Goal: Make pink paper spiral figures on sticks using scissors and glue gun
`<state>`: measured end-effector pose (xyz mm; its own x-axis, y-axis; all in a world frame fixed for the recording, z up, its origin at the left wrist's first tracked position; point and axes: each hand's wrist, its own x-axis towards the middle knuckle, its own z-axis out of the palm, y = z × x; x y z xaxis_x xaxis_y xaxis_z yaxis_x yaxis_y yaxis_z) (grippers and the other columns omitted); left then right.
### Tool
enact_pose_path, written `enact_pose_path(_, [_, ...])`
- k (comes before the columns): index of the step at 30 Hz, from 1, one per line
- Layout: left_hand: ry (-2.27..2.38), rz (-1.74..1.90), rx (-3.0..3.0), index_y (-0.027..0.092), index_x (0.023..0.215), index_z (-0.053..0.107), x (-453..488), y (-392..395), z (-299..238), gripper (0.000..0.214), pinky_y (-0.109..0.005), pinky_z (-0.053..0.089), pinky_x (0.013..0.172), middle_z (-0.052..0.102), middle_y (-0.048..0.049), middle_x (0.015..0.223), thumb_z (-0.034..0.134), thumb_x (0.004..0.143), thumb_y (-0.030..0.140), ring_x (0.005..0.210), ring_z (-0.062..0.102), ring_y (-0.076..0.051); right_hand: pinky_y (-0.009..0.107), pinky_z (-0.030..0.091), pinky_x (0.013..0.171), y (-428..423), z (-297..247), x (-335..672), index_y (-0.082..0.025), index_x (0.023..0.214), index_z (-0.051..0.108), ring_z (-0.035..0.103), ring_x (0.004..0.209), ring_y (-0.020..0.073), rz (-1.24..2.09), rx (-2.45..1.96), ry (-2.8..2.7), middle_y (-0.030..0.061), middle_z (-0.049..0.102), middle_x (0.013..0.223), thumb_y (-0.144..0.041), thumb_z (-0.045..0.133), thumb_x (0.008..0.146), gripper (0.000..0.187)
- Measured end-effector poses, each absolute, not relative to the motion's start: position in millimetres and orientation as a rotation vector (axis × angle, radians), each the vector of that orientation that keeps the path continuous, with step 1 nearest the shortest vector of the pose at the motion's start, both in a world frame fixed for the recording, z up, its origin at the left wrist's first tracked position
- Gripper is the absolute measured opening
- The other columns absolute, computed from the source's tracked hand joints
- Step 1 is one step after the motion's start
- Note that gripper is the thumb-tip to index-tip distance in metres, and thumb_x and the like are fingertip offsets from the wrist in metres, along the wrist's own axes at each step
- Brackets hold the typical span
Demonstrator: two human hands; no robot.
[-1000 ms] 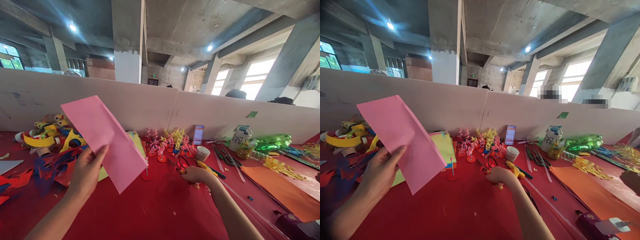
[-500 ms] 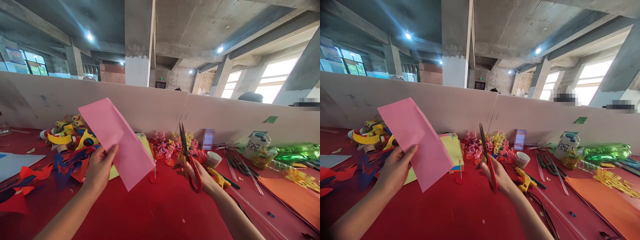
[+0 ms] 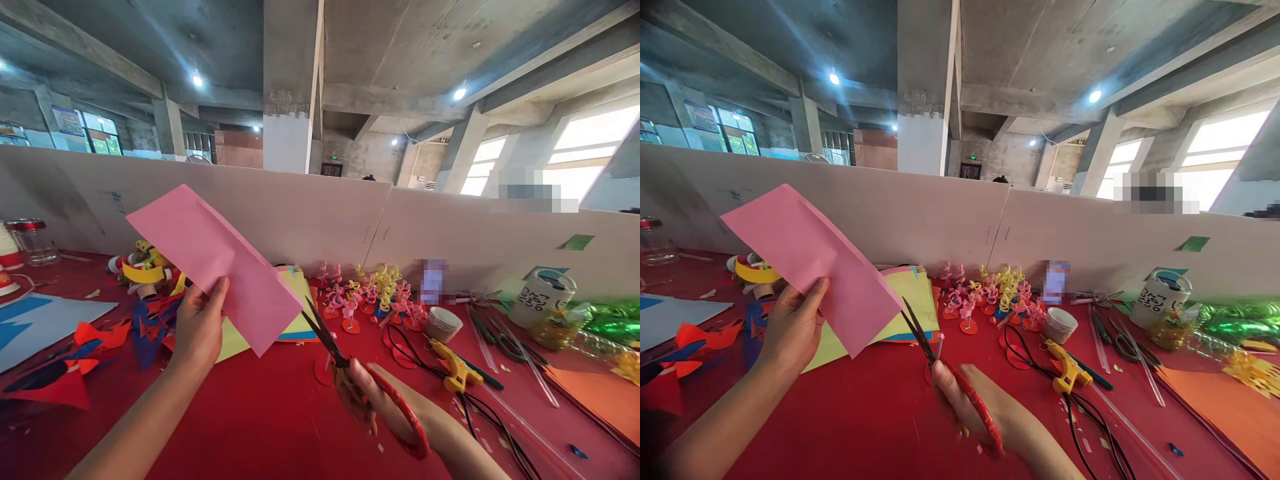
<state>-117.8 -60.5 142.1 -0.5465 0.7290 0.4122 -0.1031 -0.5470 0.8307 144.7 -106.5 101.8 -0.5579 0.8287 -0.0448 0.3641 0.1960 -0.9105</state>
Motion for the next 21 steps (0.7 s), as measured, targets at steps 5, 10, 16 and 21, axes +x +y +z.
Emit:
enact_pose_path(5, [1.134, 2.031, 1.122, 0.027, 0.091, 0.064, -112, -60, 135, 0.024, -0.024, 0.049, 0.071, 0.067, 0.0020, 0.099, 0.068, 0.069, 0.036, 0.101, 0.059, -0.021, 0.023, 0.037, 0.049, -104, 99, 144, -0.020, 0.056, 0.041, 0.045, 0.045, 0.0116, 1.267, -1.088, -2.076, -0.0022, 0.043, 0.048, -0.069, 0.016, 0.084, 0.062])
enact_pose_path(10, [1.175, 2.020, 1.183, 0.025, 0.093, 0.063, -108, -63, 135, 0.027, -0.026, 0.050, 0.077, 0.066, -0.0002, 0.106, 0.067, 0.070, 0.038, 0.109, 0.055, -0.024, 0.023, 0.035, 0.048, -104, 102, 142, -0.020, 0.056, 0.037, 0.045, 0.044, 0.0113, 1.254, -1.097, -2.105, -0.0032, 0.039, 0.050, -0.071, 0.014, 0.083, 0.062])
enact_pose_path(16, [1.191, 1.984, 1.205, 0.023, 0.092, 0.064, -106, -64, 134, 0.031, -0.025, 0.050, 0.077, 0.068, -0.0019, 0.103, 0.068, 0.068, 0.042, 0.104, 0.058, -0.023, 0.024, 0.033, 0.047, -107, 111, 139, -0.020, 0.056, 0.035, 0.044, 0.045, 0.0123, 1.185, -1.142, -2.156, -0.0029, 0.037, 0.048, -0.075, 0.012, 0.080, 0.064])
enact_pose_path(21, [1.197, 1.977, 1.195, 0.021, 0.089, 0.064, -105, -63, 132, 0.033, -0.026, 0.049, 0.077, 0.068, -0.0028, 0.100, 0.070, 0.066, 0.045, 0.102, 0.058, -0.024, 0.025, 0.034, 0.050, -109, 117, 139, -0.020, 0.056, 0.035, 0.044, 0.047, 0.0125, 1.147, -1.187, -2.179, -0.0023, 0.038, 0.049, -0.078, 0.010, 0.077, 0.066])
